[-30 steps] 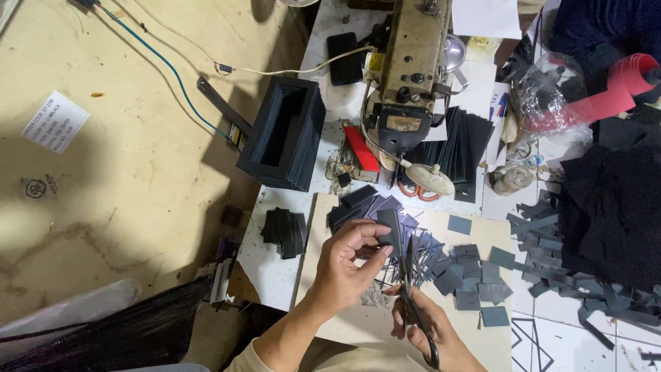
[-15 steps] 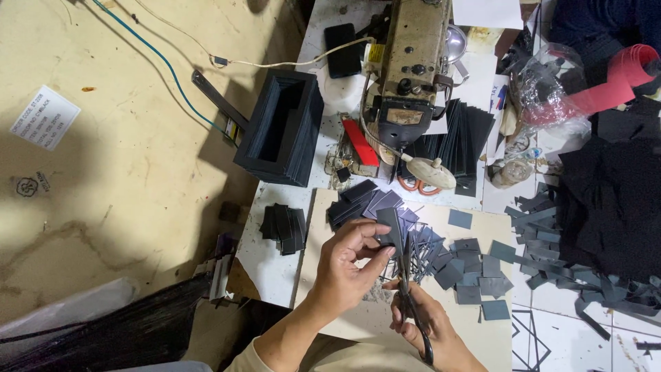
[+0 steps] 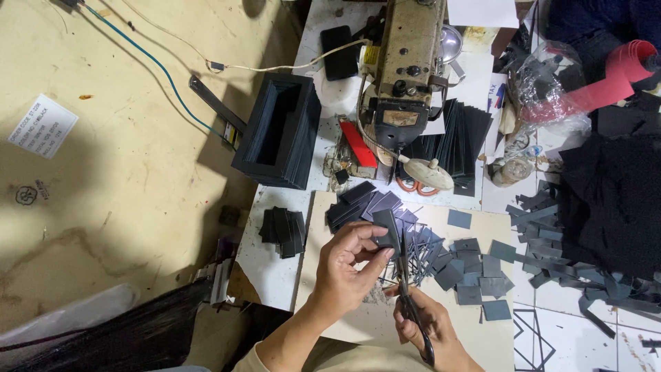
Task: Trimming small rectangular pieces of material using scissors in a workshop.
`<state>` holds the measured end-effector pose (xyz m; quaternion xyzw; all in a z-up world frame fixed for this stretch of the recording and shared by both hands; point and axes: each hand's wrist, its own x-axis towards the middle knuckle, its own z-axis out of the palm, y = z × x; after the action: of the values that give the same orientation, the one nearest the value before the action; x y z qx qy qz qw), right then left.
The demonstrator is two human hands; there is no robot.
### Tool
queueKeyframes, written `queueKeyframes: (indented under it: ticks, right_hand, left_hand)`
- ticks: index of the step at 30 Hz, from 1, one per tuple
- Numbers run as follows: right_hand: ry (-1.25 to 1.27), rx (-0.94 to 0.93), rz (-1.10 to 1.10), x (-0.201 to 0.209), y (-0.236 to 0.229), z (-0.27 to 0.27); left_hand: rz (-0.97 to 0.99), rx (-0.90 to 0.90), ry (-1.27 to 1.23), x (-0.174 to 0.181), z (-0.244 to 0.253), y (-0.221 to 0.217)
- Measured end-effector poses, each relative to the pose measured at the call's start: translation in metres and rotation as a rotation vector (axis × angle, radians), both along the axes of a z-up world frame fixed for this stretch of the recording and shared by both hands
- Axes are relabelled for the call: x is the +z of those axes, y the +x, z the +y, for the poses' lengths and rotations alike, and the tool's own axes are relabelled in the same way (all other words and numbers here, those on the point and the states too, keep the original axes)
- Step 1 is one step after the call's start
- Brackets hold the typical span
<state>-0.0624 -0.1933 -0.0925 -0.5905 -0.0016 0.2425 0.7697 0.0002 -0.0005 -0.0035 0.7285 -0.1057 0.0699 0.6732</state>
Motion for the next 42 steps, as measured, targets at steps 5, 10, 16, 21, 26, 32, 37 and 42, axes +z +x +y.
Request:
queueKeyframes:
  ticks: [5,10,16,21,26,32,37,42]
  right_hand:
    - [-0.032,-0.036,-0.020,-0.007,-0.002,-0.003]
    - [-0.011,-0.056,-0.038,-0.005,-0.004,-0.005]
    - [-0.027,-0.038,-0.036,-0.009,-0.001,-0.009]
    - [-0.015,-0.037,0.000,-0.006,0.002,-0.011]
    - [-0.023,-0.084,-0.006,-0.006,0.000,-0.009]
    - [-0.028,-0.081,-0.045,-0.004,0.000,-0.011]
    - [-0.050,-0.071,-0.075,-0.003,0.002,-0.013]
    - [0.058,-0.045,0.003,-0.008,0.004,-0.018]
  left_hand:
    - [0.016,-0.005,0.002,0.001,-0.001,0.000]
    - [0.012,-0.005,-0.013,0.002,-0.003,0.000]
    - [-0.007,-0.026,0.033,0.007,-0.004,-0.002]
    - [-0.014,-0.048,0.003,0.001,-0.008,-0.004]
    - [-0.011,-0.051,-0.007,0.001,-0.009,-0.004]
    - [0.015,-0.066,-0.009,0.003,-0.008,-0.004]
    - [-0.022,-0.074,0.014,0.004,-0.005,-0.003]
    - [-0.022,-0.108,0.066,0.003,-0.003,-0.005]
